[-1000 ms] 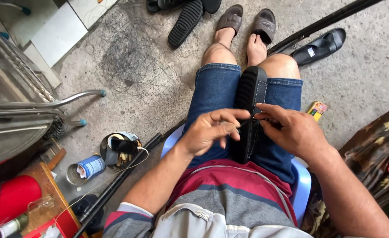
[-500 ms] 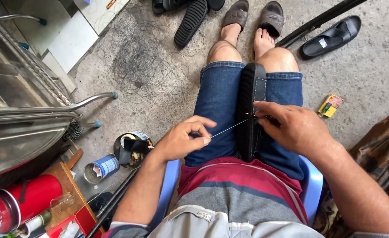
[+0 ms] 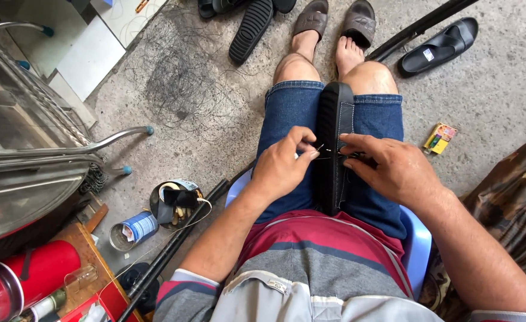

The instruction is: The person sits on a blue plastic chair and sews a black shoe held on their lap using a needle and thread. They repeatedly push the needle through the shoe material and pull the thread to secure the stitches. After finishing the sewing, the person picks up a smartphone from the floor and interacts with the screen.

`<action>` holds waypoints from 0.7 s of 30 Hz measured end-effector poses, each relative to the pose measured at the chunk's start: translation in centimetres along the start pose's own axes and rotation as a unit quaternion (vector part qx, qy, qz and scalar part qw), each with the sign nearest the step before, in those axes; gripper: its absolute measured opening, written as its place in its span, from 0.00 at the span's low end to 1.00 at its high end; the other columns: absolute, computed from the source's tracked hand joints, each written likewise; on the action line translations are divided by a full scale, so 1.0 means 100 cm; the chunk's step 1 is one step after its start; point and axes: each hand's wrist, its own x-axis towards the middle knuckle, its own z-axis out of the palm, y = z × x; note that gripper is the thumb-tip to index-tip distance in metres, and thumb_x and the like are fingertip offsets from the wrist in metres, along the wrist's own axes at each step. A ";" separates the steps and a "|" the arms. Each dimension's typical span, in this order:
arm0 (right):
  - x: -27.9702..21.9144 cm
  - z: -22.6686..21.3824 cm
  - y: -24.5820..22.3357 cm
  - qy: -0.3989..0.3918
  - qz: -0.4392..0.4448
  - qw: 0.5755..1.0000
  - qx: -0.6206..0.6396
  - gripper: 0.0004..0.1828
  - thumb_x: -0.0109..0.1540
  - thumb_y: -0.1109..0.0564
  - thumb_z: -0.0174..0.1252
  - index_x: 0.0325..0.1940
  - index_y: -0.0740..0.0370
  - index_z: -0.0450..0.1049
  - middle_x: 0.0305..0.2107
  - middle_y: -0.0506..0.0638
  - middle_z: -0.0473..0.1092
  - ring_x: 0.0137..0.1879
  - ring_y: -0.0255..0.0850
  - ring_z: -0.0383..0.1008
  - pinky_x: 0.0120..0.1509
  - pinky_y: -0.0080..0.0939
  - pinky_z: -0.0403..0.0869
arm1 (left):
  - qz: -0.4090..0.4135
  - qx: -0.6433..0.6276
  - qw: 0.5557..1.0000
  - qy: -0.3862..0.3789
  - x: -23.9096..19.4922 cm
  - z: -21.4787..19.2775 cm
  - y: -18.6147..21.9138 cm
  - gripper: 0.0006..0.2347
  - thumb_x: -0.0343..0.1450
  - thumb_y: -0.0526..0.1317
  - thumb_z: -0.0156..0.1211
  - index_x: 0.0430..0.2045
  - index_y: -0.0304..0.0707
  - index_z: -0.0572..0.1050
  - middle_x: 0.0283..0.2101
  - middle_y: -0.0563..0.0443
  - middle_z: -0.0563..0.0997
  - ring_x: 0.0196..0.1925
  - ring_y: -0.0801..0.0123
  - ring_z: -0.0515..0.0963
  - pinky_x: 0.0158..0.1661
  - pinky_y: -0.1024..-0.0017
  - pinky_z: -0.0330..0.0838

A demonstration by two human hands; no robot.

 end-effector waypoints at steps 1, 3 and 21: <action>0.000 0.000 0.001 0.004 -0.004 1.000 -0.006 0.22 0.51 0.53 0.60 0.50 0.48 0.70 0.31 0.40 0.75 0.37 0.42 0.74 0.39 0.43 0.72 | 0.012 0.021 1.000 -0.008 0.001 0.002 0.001 0.11 0.63 0.40 0.57 0.37 0.53 0.67 0.32 0.57 0.80 0.40 0.62 0.79 0.39 0.65 0.73; 0.000 0.001 0.001 0.009 -0.007 1.000 -0.013 0.22 0.51 0.53 0.60 0.50 0.48 0.70 0.31 0.40 0.75 0.36 0.42 0.74 0.39 0.43 0.72 | 0.026 0.042 0.999 -0.016 0.001 0.005 0.004 0.12 0.63 0.41 0.56 0.38 0.54 0.64 0.31 0.56 0.80 0.38 0.59 0.79 0.39 0.62 0.73; -0.024 -0.059 0.014 -0.013 -0.054 0.997 -0.056 0.35 0.57 0.64 0.50 0.68 0.55 0.47 0.43 0.48 0.72 0.21 0.37 0.67 0.20 0.36 0.69 | 0.069 0.145 0.980 -0.119 -0.004 0.002 0.028 0.21 0.68 0.50 0.46 0.56 0.67 0.56 0.45 0.52 0.67 0.43 0.52 0.75 0.39 0.53 0.69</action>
